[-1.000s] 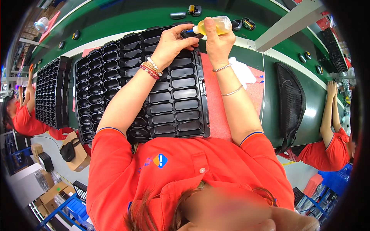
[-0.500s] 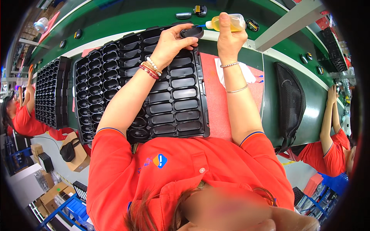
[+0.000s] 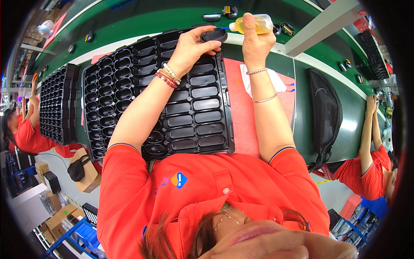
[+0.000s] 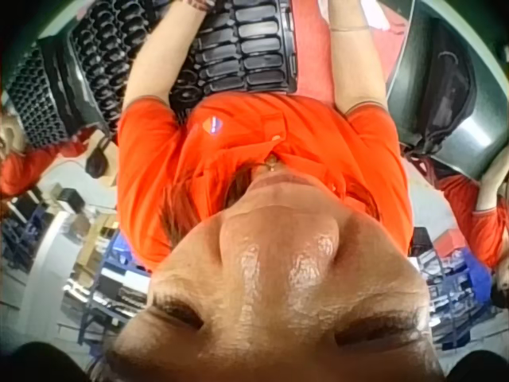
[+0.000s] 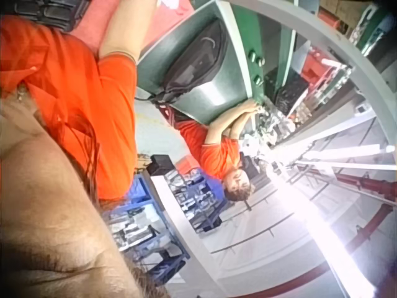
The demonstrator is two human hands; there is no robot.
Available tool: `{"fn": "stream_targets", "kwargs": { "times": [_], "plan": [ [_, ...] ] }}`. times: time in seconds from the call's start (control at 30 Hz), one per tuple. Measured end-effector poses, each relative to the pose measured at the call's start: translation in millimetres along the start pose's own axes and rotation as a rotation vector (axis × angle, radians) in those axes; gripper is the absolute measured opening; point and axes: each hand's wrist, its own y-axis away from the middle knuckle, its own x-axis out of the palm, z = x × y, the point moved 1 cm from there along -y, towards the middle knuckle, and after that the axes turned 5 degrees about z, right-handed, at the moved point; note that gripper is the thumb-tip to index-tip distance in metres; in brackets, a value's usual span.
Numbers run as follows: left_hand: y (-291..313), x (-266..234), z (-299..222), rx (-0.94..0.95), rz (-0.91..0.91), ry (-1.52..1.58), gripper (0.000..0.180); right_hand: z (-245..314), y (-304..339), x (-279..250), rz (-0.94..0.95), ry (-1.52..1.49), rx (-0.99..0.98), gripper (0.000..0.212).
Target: Applying liquid from an applicator bottle to components arranged in a tray on an assembly line.
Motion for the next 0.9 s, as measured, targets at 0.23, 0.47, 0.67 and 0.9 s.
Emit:
{"fn": "stream_targets", "kwargs": {
  "times": [0.23,0.47,0.67,0.9],
  "plan": [
    [-2,-4,-1,0.012,0.002,0.0,0.046,-10,-17,-13,-0.201,-0.227,0.23,0.038],
    [-9,-3,-3,0.01,-0.001,-0.126,0.045,-47,-21,-21,-0.377,-0.584,0.69,0.039],
    [-2,1,-3,0.018,-0.006,-0.134,0.045,-49,-12,-23,-0.261,-0.595,0.725,0.04],
    [1,5,-3,0.106,-0.004,-0.207,0.051,-52,-6,-29,-0.221,-0.619,0.742,0.044]
  ]
}}
